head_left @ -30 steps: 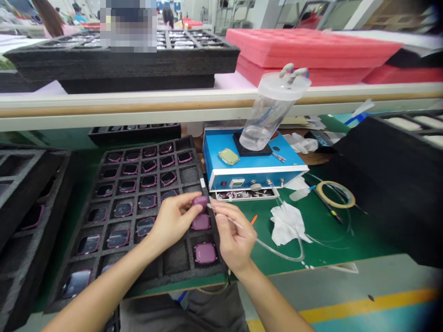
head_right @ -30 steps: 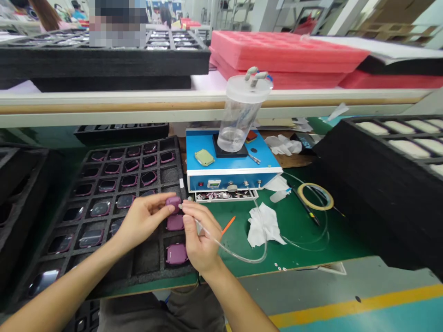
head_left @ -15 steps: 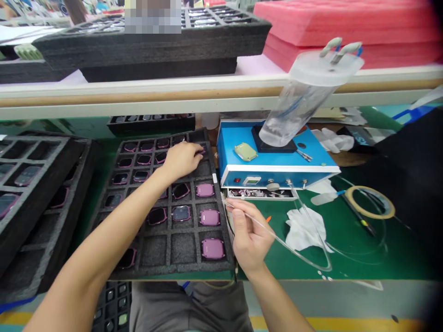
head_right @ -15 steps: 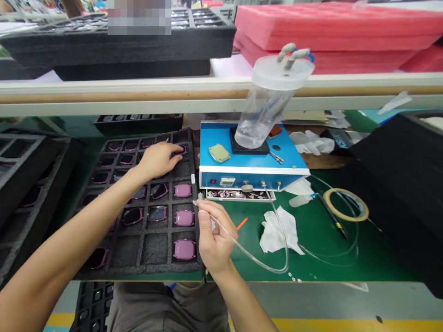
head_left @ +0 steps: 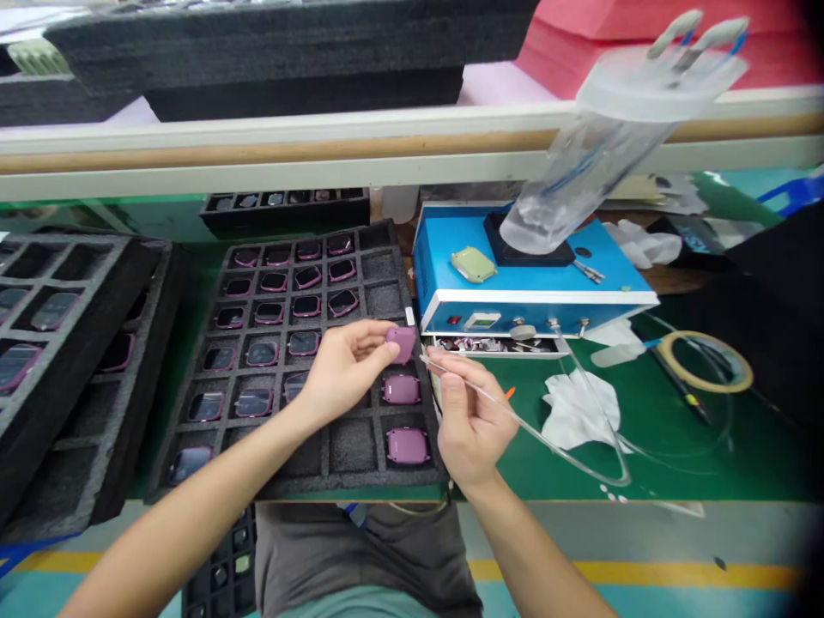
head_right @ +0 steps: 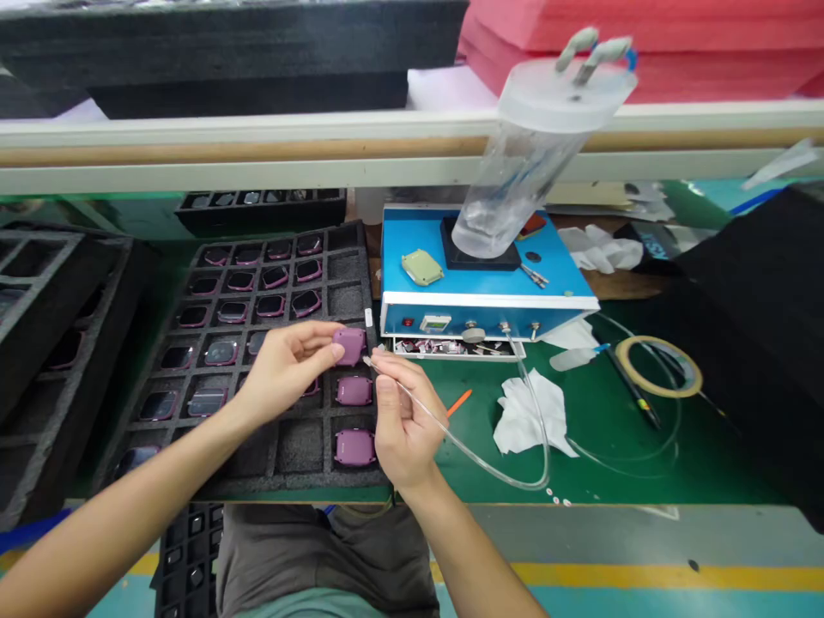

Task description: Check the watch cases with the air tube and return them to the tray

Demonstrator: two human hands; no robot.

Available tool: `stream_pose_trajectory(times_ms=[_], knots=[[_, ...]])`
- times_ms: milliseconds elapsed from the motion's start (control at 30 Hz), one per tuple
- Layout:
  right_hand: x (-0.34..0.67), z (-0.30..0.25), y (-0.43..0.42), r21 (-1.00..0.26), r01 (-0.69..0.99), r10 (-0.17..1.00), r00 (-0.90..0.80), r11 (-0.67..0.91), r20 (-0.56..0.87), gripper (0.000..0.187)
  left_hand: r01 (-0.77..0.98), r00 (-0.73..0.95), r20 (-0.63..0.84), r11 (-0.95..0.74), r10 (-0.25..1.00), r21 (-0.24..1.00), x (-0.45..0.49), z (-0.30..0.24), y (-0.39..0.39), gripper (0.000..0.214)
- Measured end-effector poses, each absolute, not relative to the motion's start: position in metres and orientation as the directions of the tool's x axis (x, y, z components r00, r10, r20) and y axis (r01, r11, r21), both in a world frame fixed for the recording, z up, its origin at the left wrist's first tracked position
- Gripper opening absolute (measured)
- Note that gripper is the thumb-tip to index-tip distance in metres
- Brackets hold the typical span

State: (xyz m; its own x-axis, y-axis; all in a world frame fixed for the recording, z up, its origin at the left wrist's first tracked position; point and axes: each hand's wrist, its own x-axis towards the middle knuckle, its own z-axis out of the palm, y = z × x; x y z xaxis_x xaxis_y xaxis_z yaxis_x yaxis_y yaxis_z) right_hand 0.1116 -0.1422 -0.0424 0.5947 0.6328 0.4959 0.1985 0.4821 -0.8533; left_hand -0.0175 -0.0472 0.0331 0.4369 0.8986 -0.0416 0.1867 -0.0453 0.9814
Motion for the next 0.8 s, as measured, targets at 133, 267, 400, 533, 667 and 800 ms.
stream_pose_trajectory(times_ms=[133, 267, 400, 533, 667, 800], knots=[[0.112, -0.043, -0.141, -0.852, 0.213, 0.652, 0.563, 0.479, 0.507, 0.018, 0.107, 0.437, -0.128, 0.090, 0.890, 0.990, -0.019, 0.023, -0.067, 0.037], [0.111, -0.044, -0.141, -0.854, 0.180, 0.651, 0.576, 0.488, 0.494, 0.019, 0.099, 0.454, -0.127, 0.091, 0.882, 0.991, -0.015, 0.024, -0.066, 0.033], [0.110, -0.045, -0.141, -0.859, 0.180, 0.647, 0.588, 0.480, 0.485, 0.016, 0.101, 0.469, -0.118, 0.080, 0.875, 0.992, -0.016, 0.024, -0.067, 0.031], [0.110, -0.045, -0.141, -0.860, 0.157, 0.649, 0.595, 0.485, 0.475, 0.016, 0.094, 0.475, -0.109, 0.072, 0.873, 0.993, -0.016, 0.022, -0.068, 0.031], [0.110, -0.045, -0.141, -0.858, 0.157, 0.646, 0.595, 0.490, 0.478, 0.017, 0.079, 0.487, -0.094, 0.064, 0.868, 0.995, -0.016, 0.021, -0.068, 0.030], [0.110, -0.047, -0.140, -0.855, 0.162, 0.646, 0.589, 0.493, 0.485, 0.017, 0.074, 0.494, -0.091, 0.062, 0.865, 0.995, -0.017, 0.020, -0.068, 0.030]])
